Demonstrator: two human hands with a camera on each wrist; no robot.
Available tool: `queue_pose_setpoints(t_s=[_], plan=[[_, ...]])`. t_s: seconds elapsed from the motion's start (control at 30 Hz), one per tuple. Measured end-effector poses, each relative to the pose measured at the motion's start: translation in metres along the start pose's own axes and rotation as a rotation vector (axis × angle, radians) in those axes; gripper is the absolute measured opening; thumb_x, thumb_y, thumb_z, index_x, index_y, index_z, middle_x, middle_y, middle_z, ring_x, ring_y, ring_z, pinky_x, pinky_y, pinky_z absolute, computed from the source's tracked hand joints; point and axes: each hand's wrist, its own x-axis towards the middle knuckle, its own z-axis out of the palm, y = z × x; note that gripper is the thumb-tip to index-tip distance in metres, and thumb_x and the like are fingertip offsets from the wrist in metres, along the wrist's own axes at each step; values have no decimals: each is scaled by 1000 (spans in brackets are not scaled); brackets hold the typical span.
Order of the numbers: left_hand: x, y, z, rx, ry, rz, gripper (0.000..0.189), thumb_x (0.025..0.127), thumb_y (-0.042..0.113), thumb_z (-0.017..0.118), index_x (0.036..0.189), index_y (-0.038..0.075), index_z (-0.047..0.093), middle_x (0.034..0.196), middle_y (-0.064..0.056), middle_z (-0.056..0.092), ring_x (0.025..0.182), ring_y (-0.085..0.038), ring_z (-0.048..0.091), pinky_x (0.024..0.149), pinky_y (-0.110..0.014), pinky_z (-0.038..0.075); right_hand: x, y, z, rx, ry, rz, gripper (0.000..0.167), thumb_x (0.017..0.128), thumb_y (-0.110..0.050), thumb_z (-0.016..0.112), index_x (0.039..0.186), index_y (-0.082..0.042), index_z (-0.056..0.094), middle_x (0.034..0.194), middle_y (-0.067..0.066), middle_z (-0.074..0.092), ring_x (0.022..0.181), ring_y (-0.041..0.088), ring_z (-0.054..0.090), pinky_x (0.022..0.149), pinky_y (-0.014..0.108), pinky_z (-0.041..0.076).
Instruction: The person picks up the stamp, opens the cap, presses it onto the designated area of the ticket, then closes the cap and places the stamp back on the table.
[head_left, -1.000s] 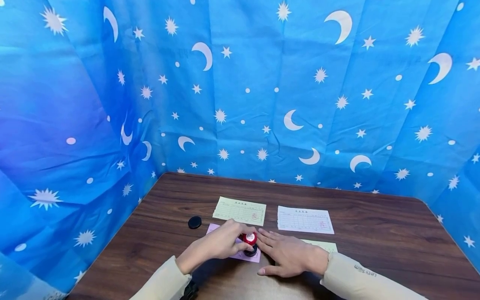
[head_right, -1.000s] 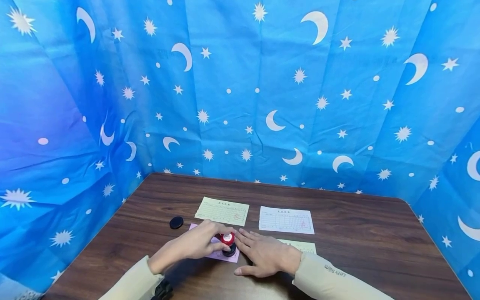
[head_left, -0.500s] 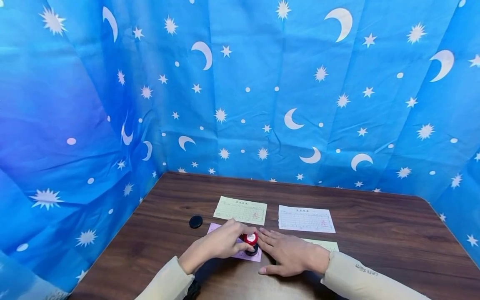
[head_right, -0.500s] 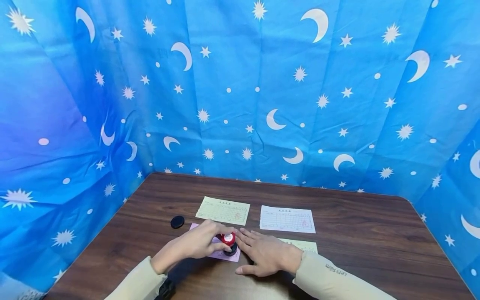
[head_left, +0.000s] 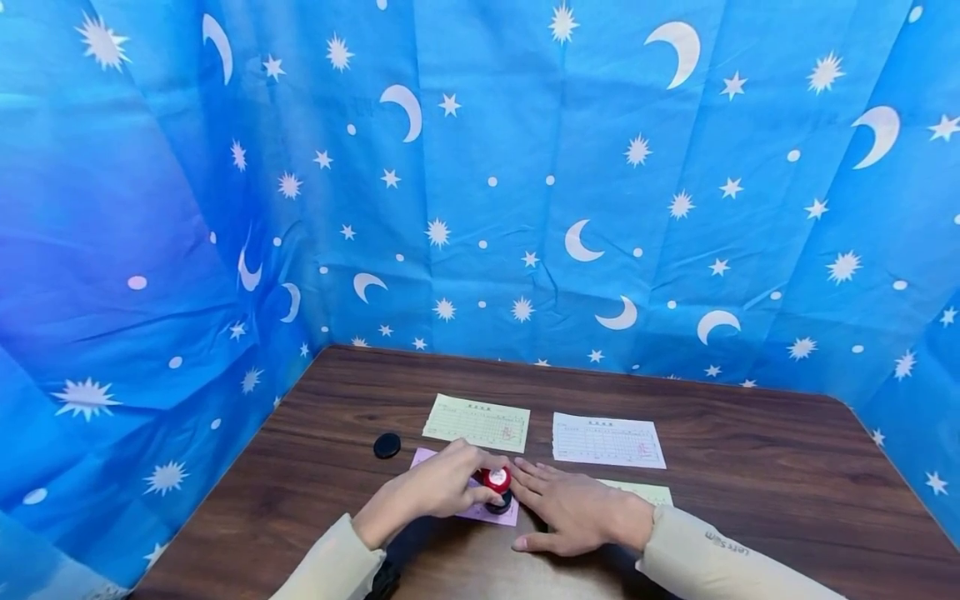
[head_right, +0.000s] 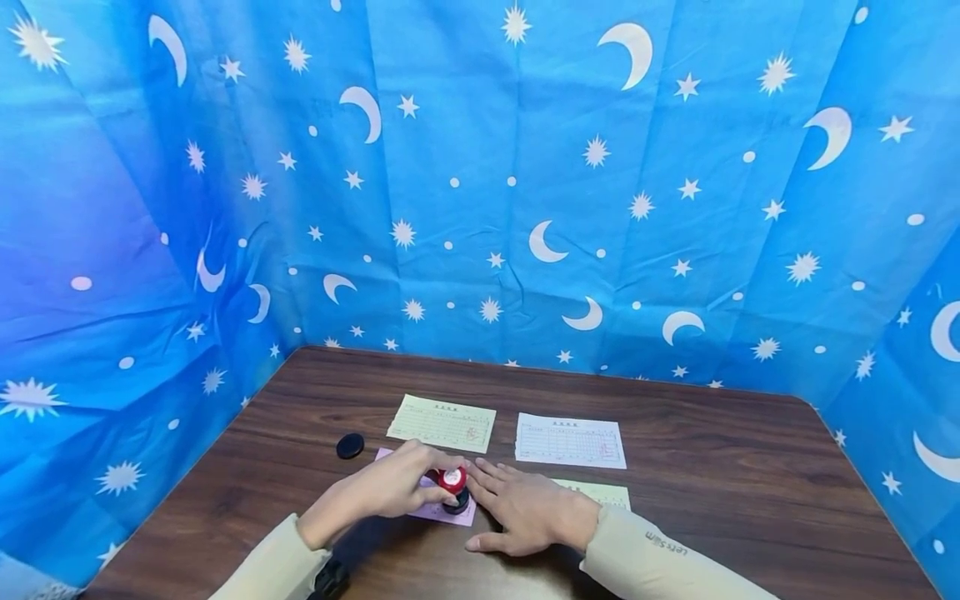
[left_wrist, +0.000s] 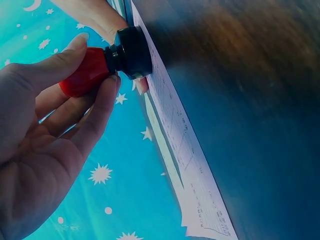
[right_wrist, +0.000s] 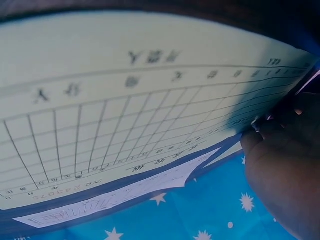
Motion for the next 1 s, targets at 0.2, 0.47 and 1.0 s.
queue_pose_setpoints(t_s=[0.2, 0.47, 1.0], plan=[[-3, -2, 4, -24, 7, -19, 47, 95, 33, 78, 136, 11, 71, 130, 1, 76, 95, -12, 58, 89, -31, 49, 1, -1, 2, 0, -18, 1, 87, 104, -73, 37, 166, -13, 29, 177, 6, 19, 163, 26, 25, 129, 47, 33], [-1, -3, 3, 18, 24, 31, 41, 98, 30, 76, 133, 11, 72, 121, 4, 79, 94, -8, 62, 90, -31, 50, 3, 0, 0, -7, -14, 3, 87, 104, -72, 38, 166, -12, 31, 177, 6, 21, 163, 26, 25, 128, 47, 33], [-8, -3, 9, -381, 91, -43, 41, 89, 33, 85, 126, 18, 76, 111, 10, 80, 97, 2, 69, 88, -23, 58, 3, -3, -2, 27, -8, 14, 86, 103, -70, 44, 166, -13, 30, 176, 5, 23, 163, 28, 26, 128, 50, 32]])
